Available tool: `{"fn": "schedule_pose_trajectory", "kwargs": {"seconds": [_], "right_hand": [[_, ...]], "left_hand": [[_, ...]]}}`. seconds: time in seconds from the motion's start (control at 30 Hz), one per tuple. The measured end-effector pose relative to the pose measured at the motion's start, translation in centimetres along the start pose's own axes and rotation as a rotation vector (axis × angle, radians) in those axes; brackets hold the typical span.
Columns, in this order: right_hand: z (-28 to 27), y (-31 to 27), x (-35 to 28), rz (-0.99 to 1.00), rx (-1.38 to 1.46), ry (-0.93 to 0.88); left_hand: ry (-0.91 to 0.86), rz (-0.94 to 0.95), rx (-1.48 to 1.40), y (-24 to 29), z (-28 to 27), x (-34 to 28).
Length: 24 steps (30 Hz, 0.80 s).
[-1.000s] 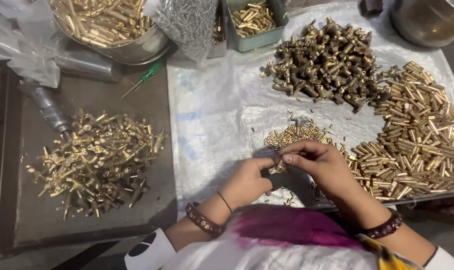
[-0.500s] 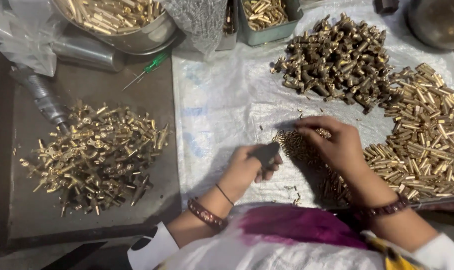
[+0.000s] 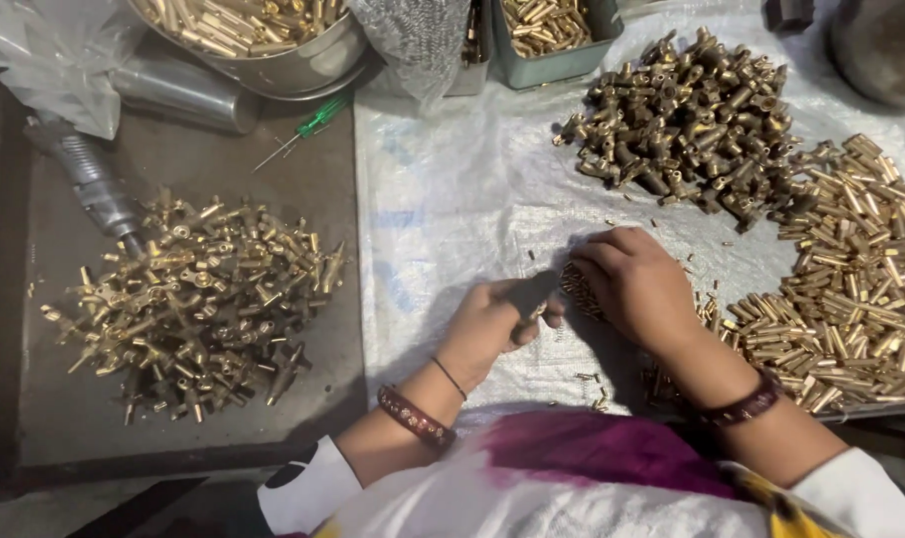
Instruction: Assembling small brass fittings by inserting metal pins into them.
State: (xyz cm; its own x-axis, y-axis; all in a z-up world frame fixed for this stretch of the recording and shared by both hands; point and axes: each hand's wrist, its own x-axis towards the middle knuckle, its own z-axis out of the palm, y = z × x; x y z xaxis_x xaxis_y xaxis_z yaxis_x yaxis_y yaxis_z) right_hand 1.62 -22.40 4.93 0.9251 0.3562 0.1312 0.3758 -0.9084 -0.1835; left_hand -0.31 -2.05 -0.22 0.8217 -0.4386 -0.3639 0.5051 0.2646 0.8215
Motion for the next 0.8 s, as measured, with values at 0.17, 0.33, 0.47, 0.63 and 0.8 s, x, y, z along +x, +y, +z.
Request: {"fn": "schedule_pose_trajectory", "kwargs": {"seconds": [0.17,0.33,0.47,0.63,0.8], "right_hand": [[-1.2,-3.3,-2.5,-0.037,0.534,0.068],[-0.2,-4.1,-2.5,-0.125,0.557,0.12],[0.5,-4.1,-2.3,-0.116,0.49,0.121],[-0.2,-4.4,-2.2,-0.109,0.413,0.106],[-0.6,-2.6,-1.6,0.065,0.472,-0.111]], "left_hand": [[0.098,-0.186,-0.116,-0.1,-0.3,-0.1],[0.158,-0.152,-0.23,-3.1,-1.1,1.3],[0.162,-0.184,-0.208,-2.9,-0.6,0.9],[0.164,-0.225,-0.199,-2.5,-0.4,0.7],[0.092,-0.21,-0.02,0.5,0.8,-0.2]]}}
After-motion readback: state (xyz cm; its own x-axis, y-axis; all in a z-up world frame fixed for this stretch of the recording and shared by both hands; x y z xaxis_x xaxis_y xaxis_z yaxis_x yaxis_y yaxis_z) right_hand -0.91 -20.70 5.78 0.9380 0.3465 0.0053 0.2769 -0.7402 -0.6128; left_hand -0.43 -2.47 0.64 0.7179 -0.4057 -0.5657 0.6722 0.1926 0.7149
